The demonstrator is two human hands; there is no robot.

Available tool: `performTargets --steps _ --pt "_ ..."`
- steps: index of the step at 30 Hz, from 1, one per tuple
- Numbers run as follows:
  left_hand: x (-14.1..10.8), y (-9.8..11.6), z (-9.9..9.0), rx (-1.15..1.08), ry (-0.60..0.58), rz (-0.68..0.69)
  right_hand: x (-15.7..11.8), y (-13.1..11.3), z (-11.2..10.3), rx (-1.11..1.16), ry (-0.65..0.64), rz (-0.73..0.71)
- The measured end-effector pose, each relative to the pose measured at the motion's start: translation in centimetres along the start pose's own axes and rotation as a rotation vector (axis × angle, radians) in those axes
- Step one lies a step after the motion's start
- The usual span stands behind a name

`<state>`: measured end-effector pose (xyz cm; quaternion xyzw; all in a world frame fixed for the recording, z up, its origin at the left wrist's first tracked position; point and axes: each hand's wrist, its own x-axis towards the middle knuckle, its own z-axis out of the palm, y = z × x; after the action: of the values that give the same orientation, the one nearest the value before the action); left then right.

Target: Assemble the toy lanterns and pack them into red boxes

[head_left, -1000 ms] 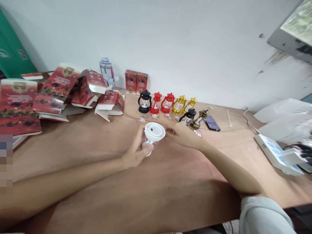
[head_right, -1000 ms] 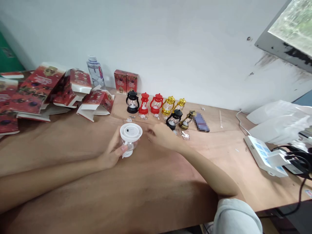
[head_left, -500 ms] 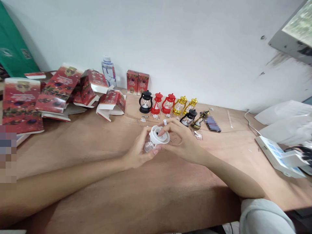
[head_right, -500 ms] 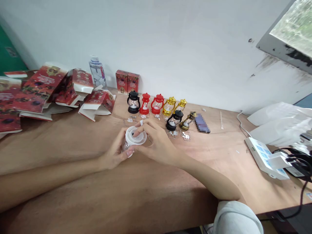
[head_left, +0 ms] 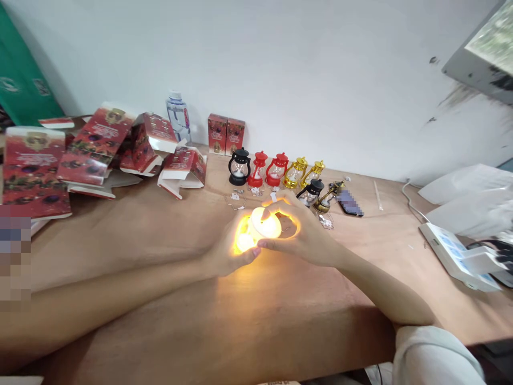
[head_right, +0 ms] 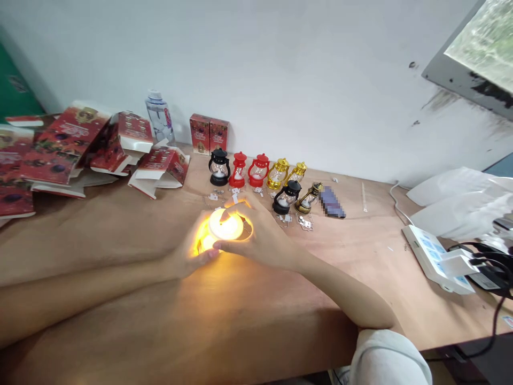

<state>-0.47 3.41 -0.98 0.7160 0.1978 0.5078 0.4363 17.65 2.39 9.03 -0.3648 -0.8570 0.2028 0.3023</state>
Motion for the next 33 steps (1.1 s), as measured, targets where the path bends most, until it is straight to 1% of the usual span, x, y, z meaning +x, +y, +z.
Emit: performTargets --steps 4,7,9,11,13,16,19,22,25,28,31,33 --pt "0.0 0.3 -0.2 0.030 -0.044 0.017 0.0 -0.3 -0.3 0.026 -0.039 0.016" --pt "-0.1 0.7 -0.2 0.073 -0.054 0.002 0.1 -0.2 -0.5 0.130 -0.077 0.010" --pt "-0.2 0.8 -0.1 0.076 -0.046 -0.003 0.1 0.0 -0.6 0.208 -0.062 0.001" --pt "-0.3 0.6 -0.1 0.083 -0.040 -0.002 0.1 0.2 -0.6 0.226 -0.034 0.010" --pt "-0.4 0.4 -0.2 0.107 -0.049 0.004 0.0 0.2 -0.5 0.179 -0.018 0.015" --pt "-0.4 0.2 -0.3 0.133 -0.067 0.031 -0.2 0.4 -0.4 0.047 0.009 -0.026" --pt "-0.2 0.2 -0.3 0.134 -0.066 0.067 -0.3 0.6 -0.2 -0.078 0.058 -0.124" --pt "-0.1 0.4 -0.3 0.124 -0.079 0.124 -0.4 0.7 -0.2 -0.119 0.090 -0.245" --pt "-0.1 0.7 -0.2 0.124 -0.110 0.161 -0.4 0.5 -0.5 -0.107 0.082 -0.278" --pt "-0.1 0.9 -0.3 0.148 -0.123 0.164 -0.4 0.4 -0.9 0.028 0.105 -0.210" --pt "0.0 1.0 -0.3 0.158 -0.105 0.139 -0.3 0.5 -0.8 0.235 0.170 -0.033" --pt "0.0 1.0 -0.3 0.153 -0.096 0.129 -0.2 0.7 -0.7 0.356 0.182 0.078"
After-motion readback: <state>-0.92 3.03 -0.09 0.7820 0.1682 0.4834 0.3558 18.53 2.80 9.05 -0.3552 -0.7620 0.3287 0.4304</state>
